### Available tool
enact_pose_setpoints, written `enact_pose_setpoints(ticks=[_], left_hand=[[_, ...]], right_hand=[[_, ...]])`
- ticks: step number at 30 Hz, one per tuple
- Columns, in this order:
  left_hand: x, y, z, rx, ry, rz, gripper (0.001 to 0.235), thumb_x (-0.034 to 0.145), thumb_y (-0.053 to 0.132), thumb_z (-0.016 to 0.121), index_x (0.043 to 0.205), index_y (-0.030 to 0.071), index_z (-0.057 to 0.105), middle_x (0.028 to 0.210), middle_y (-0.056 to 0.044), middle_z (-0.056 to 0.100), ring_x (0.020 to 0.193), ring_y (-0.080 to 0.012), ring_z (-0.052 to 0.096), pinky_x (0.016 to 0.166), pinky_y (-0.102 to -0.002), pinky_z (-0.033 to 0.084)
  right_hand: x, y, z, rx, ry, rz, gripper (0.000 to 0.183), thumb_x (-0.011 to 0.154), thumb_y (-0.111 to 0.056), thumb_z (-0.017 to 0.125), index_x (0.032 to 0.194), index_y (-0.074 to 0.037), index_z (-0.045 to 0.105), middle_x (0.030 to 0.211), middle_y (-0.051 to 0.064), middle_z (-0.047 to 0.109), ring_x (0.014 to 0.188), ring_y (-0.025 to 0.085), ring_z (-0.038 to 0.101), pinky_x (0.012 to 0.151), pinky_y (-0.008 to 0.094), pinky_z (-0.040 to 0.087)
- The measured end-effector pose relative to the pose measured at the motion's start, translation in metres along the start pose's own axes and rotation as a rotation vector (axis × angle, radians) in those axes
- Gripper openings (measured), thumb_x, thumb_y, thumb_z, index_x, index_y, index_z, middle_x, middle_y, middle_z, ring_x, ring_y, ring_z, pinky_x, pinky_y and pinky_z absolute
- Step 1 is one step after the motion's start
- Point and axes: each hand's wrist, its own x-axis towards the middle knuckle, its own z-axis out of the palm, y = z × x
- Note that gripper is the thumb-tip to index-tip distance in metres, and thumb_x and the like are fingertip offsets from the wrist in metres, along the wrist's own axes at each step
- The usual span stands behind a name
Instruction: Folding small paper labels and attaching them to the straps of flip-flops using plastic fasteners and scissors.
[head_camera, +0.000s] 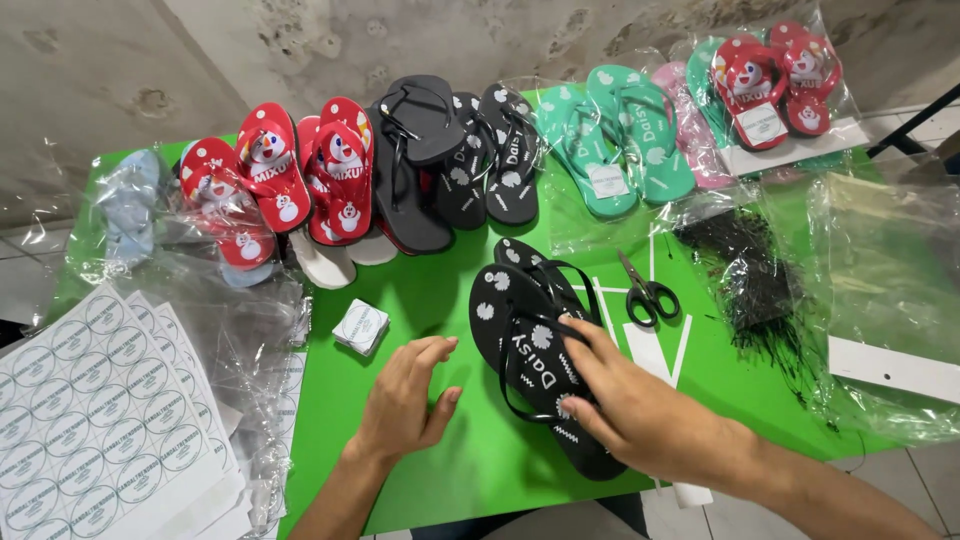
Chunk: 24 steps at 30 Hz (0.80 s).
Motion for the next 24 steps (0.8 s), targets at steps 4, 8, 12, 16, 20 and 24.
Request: enact_pose_setpoints(ticks=[4,8,12,16,20,24], left_hand=[[0.002,-0.001,0.002,-0.035,-0.011,-0.054,0.053,0.102,0.041,0.049,0.136,0.000,0.047,0.115,-0.014,0.064,0.095,-0.0238,0.065,0.083,-0.041,0.053],[0.006,0.002,0.003,-0.020,-0.063,-0.083,0.052,0.095,0.031,0.064,0.136,0.003,0.048,0.103,-0.009,0.066,0.085,-0.0206,0.064,0.076,-0.038,0.053],[0.009,0.002,0.004,-0.002,-0.037,-0.061,0.034,0.095,0.008,0.063,0.127,0.001,0.054,0.101,-0.012,0.069,0.089,-0.0255,0.068,0.078,-0.039,0.055],[0.008,-0.004,0.002,0.061,0.007,-0.070,0.029,0.095,0.004,0.062,0.123,-0.001,0.057,0.112,-0.016,0.069,0.100,-0.0298,0.067,0.086,-0.041,0.056],[0.010,-0.005,-0.001,0.162,0.000,-0.108,0.025,0.098,0.012,0.060,0.119,-0.001,0.061,0.111,-0.016,0.067,0.100,-0.0296,0.067,0.085,-0.040,0.056],[0.012,0.000,-0.005,0.172,-0.087,-0.113,0.048,0.097,0.042,0.061,0.122,0.001,0.060,0.113,-0.015,0.068,0.099,-0.0289,0.068,0.081,-0.039,0.056]], right_hand=[[-0.003,-0.003,0.029,-0.049,-0.046,0.022,0.064,0.103,-0.028,0.058,0.148,0.008,0.030,0.165,0.024,0.017,0.148,0.042,0.030,0.117,0.051,0.030],[0.001,-0.008,0.042,-0.200,-0.171,0.063,0.075,0.105,-0.037,0.059,0.157,-0.002,0.018,0.169,0.027,-0.007,0.153,0.045,0.013,0.116,0.056,0.025],[0.005,-0.020,0.026,-0.175,-0.315,0.091,0.080,0.105,-0.037,0.061,0.164,-0.016,0.011,0.171,0.024,-0.013,0.155,0.038,0.014,0.109,0.057,0.037],[0.002,-0.013,0.022,-0.002,-0.195,-0.061,0.069,0.099,-0.023,0.064,0.158,-0.010,0.029,0.171,0.024,0.004,0.149,0.043,0.031,0.110,0.048,0.036],[0.004,-0.002,0.013,0.073,-0.135,-0.181,0.049,0.098,-0.006,0.055,0.146,-0.007,0.045,0.165,0.019,0.028,0.148,0.039,0.037,0.111,0.049,0.041],[0.007,0.036,0.021,-0.102,0.215,-0.221,0.036,0.088,0.003,0.062,0.124,-0.003,0.063,0.139,0.021,0.056,0.125,0.034,0.062,0.105,0.038,0.058]])
